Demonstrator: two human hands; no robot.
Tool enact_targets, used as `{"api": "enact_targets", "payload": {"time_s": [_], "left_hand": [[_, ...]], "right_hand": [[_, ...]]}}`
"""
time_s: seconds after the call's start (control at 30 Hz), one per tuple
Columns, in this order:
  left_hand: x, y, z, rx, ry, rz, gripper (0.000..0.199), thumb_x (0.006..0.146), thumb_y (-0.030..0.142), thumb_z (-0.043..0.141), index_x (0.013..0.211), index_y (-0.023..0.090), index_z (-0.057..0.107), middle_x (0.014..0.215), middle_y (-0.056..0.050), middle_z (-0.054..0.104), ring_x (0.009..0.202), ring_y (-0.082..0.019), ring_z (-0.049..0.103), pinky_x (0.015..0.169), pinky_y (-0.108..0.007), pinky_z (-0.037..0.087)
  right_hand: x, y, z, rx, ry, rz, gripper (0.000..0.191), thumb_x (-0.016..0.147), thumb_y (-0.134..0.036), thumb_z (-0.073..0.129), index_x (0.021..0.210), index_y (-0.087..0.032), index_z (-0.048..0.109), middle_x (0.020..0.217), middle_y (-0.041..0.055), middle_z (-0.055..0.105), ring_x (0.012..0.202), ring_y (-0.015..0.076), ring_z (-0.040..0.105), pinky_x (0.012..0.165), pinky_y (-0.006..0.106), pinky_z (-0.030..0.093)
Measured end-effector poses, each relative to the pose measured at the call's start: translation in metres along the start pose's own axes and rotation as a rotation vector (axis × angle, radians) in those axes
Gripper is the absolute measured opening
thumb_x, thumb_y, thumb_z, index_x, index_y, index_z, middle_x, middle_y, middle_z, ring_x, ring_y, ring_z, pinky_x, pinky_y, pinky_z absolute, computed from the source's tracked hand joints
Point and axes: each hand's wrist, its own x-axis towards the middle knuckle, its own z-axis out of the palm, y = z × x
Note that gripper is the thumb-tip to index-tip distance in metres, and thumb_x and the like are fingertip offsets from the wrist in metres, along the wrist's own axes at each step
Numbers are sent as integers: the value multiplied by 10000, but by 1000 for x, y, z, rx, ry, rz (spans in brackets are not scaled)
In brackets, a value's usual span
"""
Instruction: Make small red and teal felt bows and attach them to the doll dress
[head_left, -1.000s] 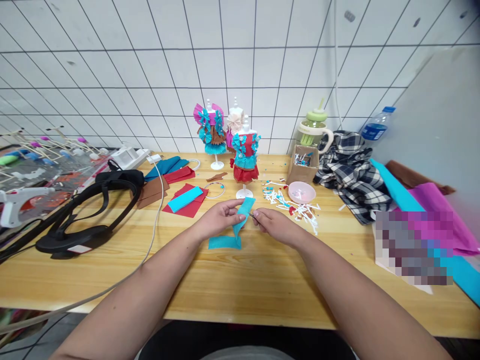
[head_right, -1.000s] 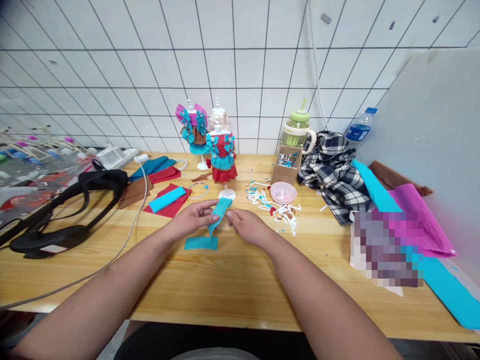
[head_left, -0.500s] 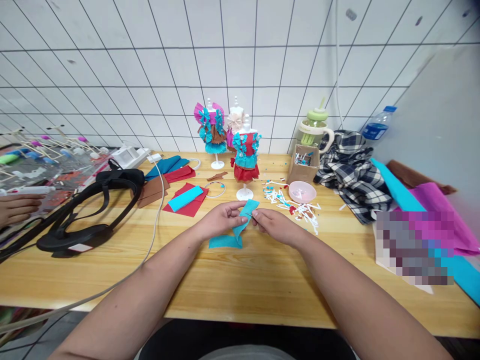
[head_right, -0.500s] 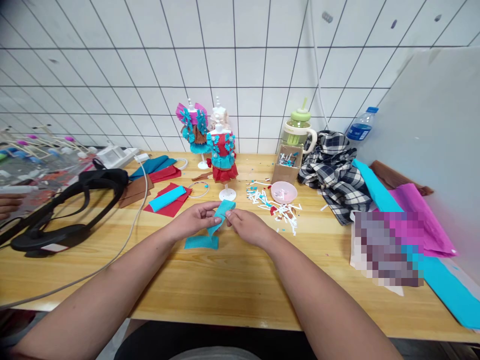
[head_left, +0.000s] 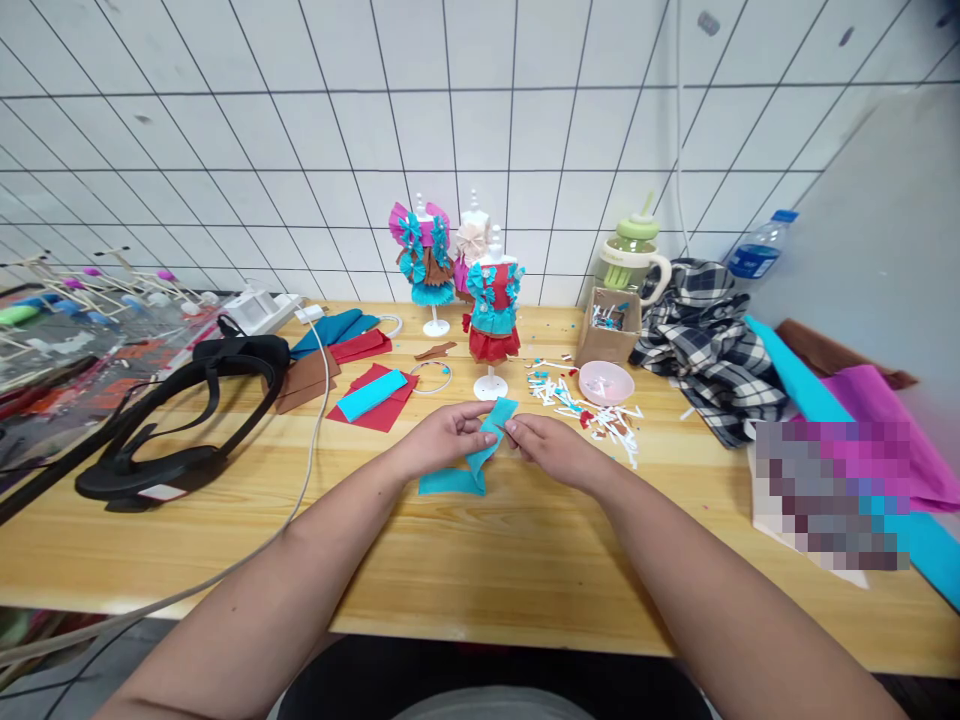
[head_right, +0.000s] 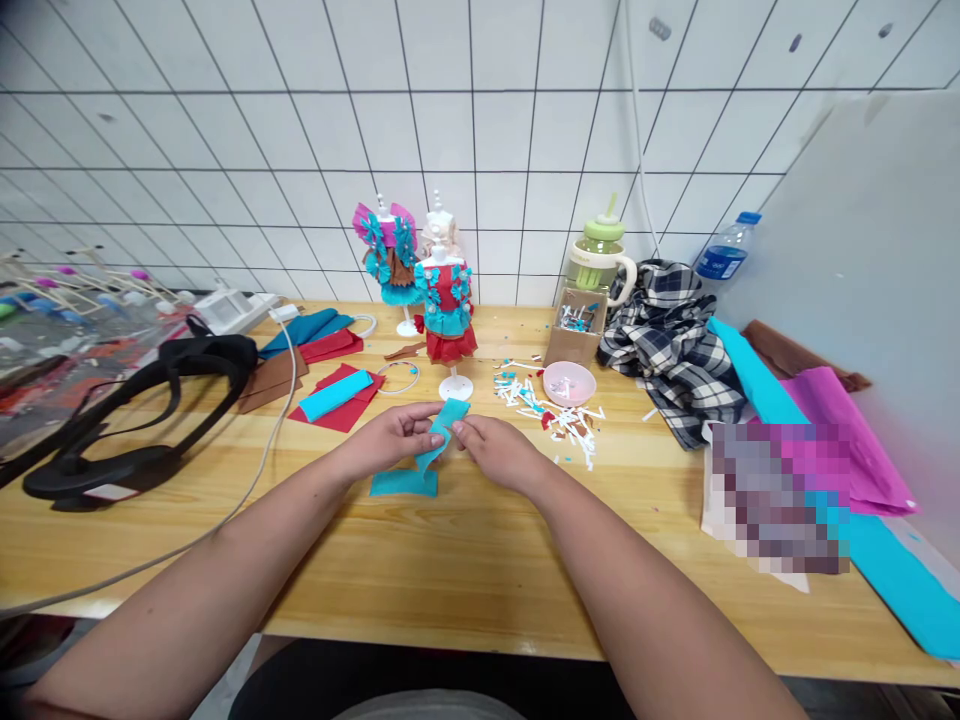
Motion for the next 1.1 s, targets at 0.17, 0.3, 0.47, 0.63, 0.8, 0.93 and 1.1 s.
{"api": "enact_targets", "payload": {"time_s": [0.17, 0.3, 0.47, 0.63, 0.8, 0.93, 1.1], "left_hand": [[0, -2, 0, 1, -2, 5, 699, 698, 390, 750, 1312, 162, 507, 759, 16, 615, 690, -107, 559, 684, -252, 445], [0, -2, 1, 14, 36, -17, 770, 665, 384, 769, 1336, 146, 477, 732, 24, 601, 679, -114, 563, 686, -264, 451], [-1, 2, 0, 34, 5, 10, 706, 709, 403, 731, 1333, 176, 492, 732, 15, 608, 655, -115, 568, 658, -254, 453], [-1, 2, 0, 48, -24, 19, 716, 724, 388, 717, 1360, 181, 463, 726, 18, 598, 643, -109, 554, 641, -242, 446], [-2, 2, 4, 71, -36, 8, 707, 715, 348, 717, 1352, 166, 469, 713, 31, 571, 627, -93, 519, 610, -220, 420], [-3, 3, 5, 87, -46, 10, 684, 730, 336, 700, 1352, 170, 468, 698, 38, 555, 606, -84, 496, 587, -210, 404], [-2, 3, 6, 79, -92, 9, 643, 737, 355, 693, 1321, 170, 497, 714, 28, 566, 613, -88, 505, 592, -209, 407]], "right_hand": [[0, 0, 2, 21, -15, -5, 394, 936, -471, 311, 741, -195, 512, 711, 11, 534, 664, 145, 471, 642, 254, 376], [0, 1, 2, -3, -20, 6, 380, 944, -442, 306, 756, -191, 520, 718, 13, 541, 667, 143, 479, 646, 255, 383], [-2, 0, -4, -49, -31, 12, 388, 947, -437, 302, 744, -191, 522, 728, 16, 556, 679, 148, 495, 660, 263, 396], [-1, 1, -2, -70, -14, 15, 378, 946, -431, 310, 761, -190, 535, 724, 13, 562, 670, 143, 501, 651, 259, 393], [1, 5, 3, -96, -2, -3, 380, 941, -455, 313, 772, -198, 536, 703, 5, 562, 654, 141, 497, 631, 252, 373], [2, 5, 3, -111, -3, -20, 386, 941, -462, 312, 758, -198, 526, 695, 4, 558, 642, 138, 489, 619, 249, 363], [2, 4, 2, -146, -11, -21, 365, 938, -435, 341, 729, -192, 517, 680, 4, 553, 624, 131, 476, 603, 242, 357]]}}
